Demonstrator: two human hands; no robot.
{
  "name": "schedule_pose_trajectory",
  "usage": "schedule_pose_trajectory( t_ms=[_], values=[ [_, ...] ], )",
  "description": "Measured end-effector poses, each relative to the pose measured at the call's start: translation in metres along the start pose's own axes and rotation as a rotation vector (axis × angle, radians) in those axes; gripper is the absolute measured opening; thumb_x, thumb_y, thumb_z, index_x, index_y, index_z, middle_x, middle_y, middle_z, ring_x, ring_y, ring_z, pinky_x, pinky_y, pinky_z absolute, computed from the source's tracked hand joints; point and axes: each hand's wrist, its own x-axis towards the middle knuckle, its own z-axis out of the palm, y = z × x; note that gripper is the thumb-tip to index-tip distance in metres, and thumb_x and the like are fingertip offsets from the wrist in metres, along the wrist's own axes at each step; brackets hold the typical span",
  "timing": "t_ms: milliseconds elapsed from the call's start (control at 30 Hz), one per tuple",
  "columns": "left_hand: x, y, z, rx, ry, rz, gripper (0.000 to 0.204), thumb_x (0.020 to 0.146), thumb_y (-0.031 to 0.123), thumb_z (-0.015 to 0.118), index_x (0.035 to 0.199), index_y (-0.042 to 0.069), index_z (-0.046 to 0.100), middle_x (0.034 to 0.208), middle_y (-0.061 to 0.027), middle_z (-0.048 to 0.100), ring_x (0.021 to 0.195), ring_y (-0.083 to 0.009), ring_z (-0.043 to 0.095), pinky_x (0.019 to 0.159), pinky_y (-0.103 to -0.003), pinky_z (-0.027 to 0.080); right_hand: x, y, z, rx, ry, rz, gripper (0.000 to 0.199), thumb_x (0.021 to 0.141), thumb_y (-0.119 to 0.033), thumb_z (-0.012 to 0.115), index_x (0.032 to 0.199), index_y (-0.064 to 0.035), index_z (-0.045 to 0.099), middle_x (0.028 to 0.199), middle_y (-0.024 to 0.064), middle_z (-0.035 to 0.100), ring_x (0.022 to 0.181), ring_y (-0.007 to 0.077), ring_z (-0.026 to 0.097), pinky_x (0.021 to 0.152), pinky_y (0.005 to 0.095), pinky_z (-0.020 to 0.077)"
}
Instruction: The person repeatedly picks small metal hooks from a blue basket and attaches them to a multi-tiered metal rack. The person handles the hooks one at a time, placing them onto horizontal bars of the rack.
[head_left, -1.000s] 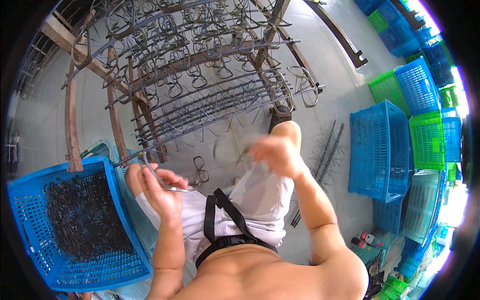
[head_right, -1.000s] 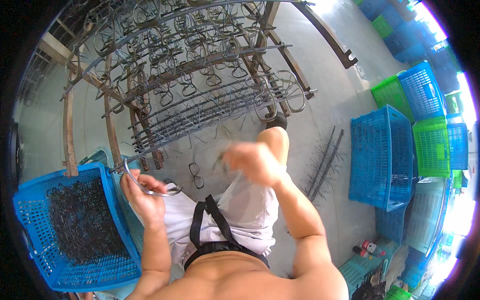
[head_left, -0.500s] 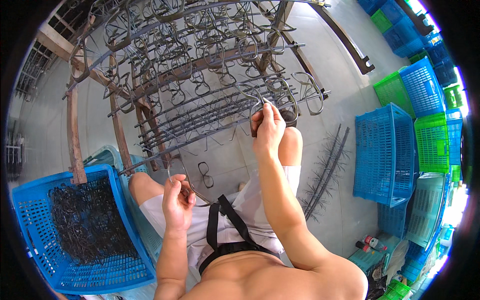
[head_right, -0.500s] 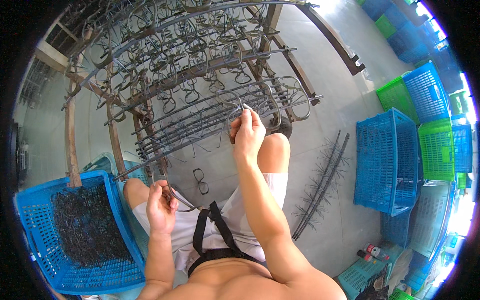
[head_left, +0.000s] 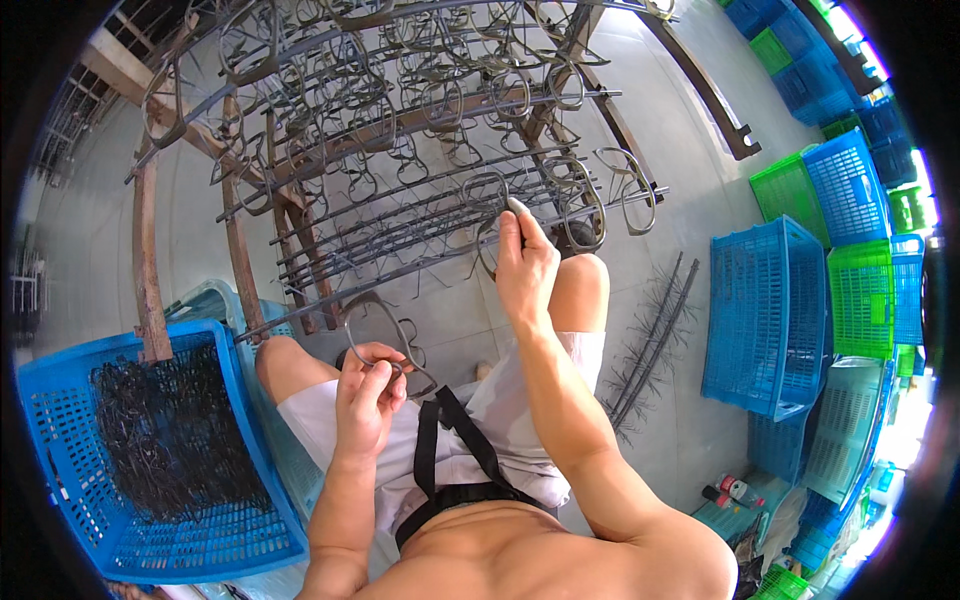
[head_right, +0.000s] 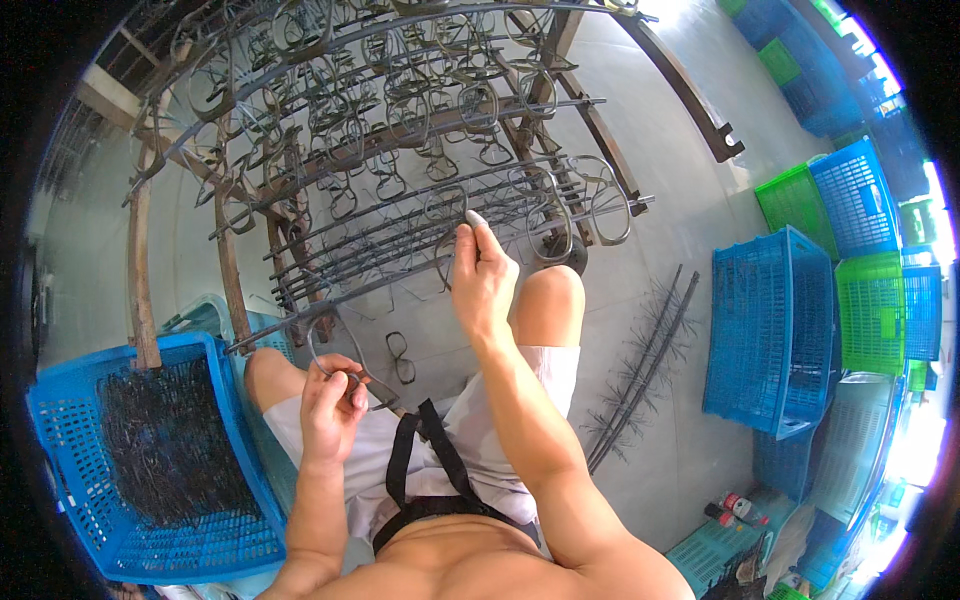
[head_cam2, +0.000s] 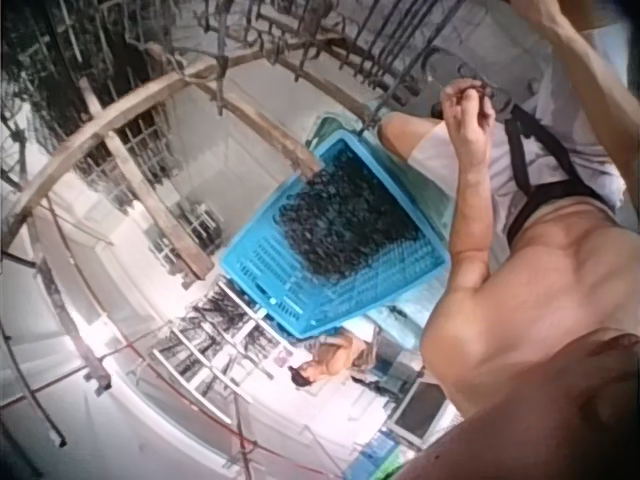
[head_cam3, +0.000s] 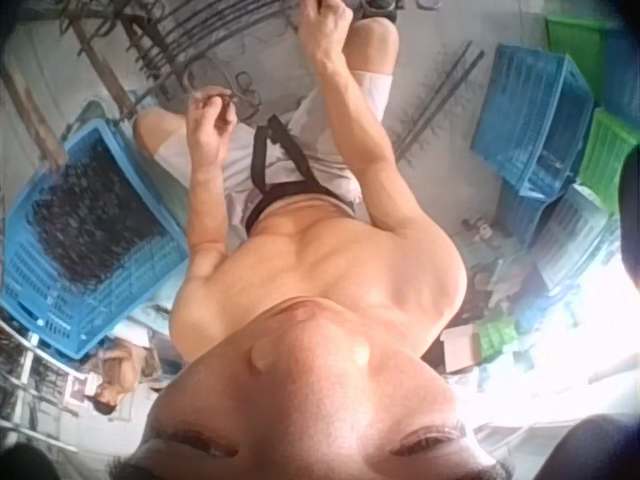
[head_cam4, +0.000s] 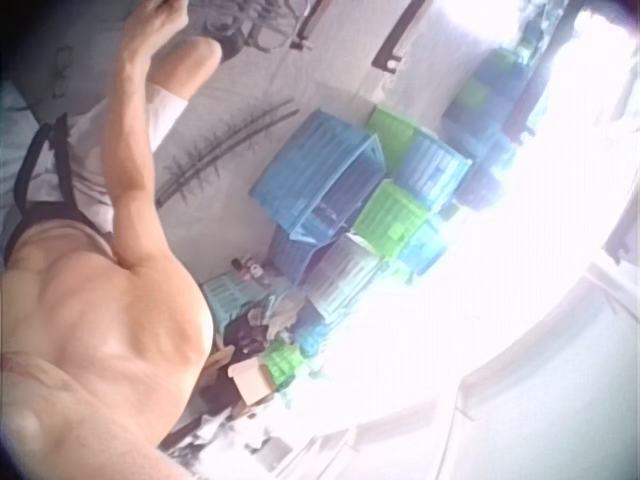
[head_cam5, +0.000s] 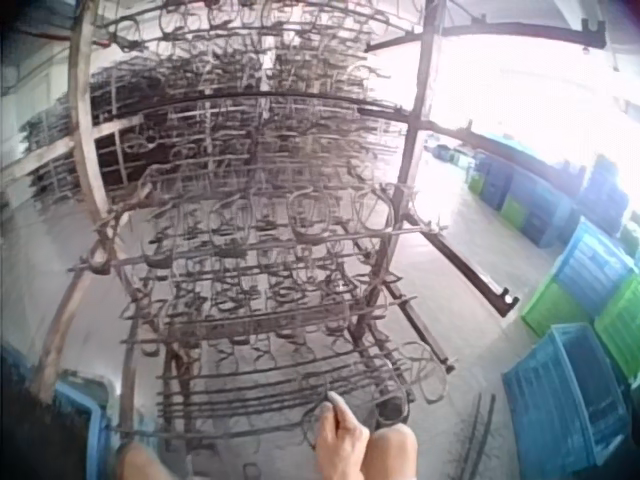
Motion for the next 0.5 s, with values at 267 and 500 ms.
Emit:
schedule_pose_trajectory(
  t_ms=[267, 500],
  values=[
    [0.001, 0.001, -0.002, 0.026, -0.054, 0.114, 0.017, 0.088, 0.013, 0.058, 0.103, 0.006, 0.053, 0.092, -0.012, 0.061, 0.068, -0.0152, 0.058, 0.058, -0.027, 0.048, 0.012, -0.006, -0.023, 0.222, -0.126, 0.244, 0.031, 0.089, -0.018, 0.056, 0.115, -0.0009, 0.058, 0.066, 0.0056, 0.056, 0.055, 0.0089, 0.051, 0.051, 0.0254, 0.0423],
    [0.018, -0.005, 0.017, 0.025, -0.039, 0.239, 0.02, 0.088, 0.01, 0.06, 0.106, 0.005, 0.055, 0.098, -0.007, 0.062, 0.082, -0.0083, 0.054, 0.073, -0.019, 0.042, -0.081, -0.04, -0.028, -0.05, -0.464, -0.441, 0.037, 0.089, -0.016, 0.058, 0.12, 0.0014, 0.051, 0.077, 0.0085, 0.056, 0.067, 0.014, 0.055, 0.065, 0.0278, 0.0473]
  ],
)
